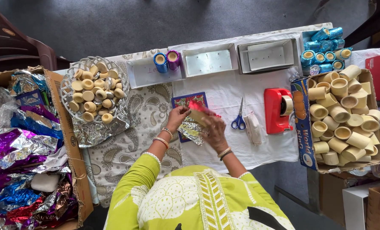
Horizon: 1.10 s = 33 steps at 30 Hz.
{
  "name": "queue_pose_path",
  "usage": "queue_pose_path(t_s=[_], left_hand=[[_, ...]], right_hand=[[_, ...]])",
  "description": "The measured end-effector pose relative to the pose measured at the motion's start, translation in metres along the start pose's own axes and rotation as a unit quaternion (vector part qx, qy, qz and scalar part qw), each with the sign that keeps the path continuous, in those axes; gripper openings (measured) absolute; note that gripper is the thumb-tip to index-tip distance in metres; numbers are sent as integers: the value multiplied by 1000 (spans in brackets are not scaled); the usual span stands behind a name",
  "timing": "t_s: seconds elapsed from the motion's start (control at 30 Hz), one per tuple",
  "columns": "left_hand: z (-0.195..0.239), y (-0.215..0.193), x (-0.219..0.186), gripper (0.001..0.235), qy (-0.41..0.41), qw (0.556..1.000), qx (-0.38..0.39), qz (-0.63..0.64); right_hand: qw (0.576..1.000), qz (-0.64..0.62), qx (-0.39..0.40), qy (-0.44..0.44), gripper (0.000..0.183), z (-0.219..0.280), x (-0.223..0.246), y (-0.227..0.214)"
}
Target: The person wraps small beige cups in shiny red foil paper. They fold the foil around the cup, secure it with tape, and place the wrapped items into a decorative box.
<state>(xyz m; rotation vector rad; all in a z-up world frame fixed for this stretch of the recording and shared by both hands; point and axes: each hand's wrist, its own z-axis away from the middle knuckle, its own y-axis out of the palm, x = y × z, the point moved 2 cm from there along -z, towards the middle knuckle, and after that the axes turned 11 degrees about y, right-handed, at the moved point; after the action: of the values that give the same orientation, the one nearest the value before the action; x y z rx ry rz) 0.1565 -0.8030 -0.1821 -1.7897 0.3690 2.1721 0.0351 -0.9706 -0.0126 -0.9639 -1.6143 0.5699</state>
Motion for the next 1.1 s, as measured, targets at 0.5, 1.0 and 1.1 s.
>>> queue_pose_path(t_s=[0.5,1.0,1.1], left_hand=[[2,-7,-50,21,104,937,45,-331],[17,-5,-59,25,49,936,59,-344],[24,-5,-56,23,67,939,47,-334]], right_hand=[[966,158,166,-118,59,78,-51,40],[841,-375,-58,385,70,6,-95,48],[862,-348,-20,368,73,-28,-81,39]])
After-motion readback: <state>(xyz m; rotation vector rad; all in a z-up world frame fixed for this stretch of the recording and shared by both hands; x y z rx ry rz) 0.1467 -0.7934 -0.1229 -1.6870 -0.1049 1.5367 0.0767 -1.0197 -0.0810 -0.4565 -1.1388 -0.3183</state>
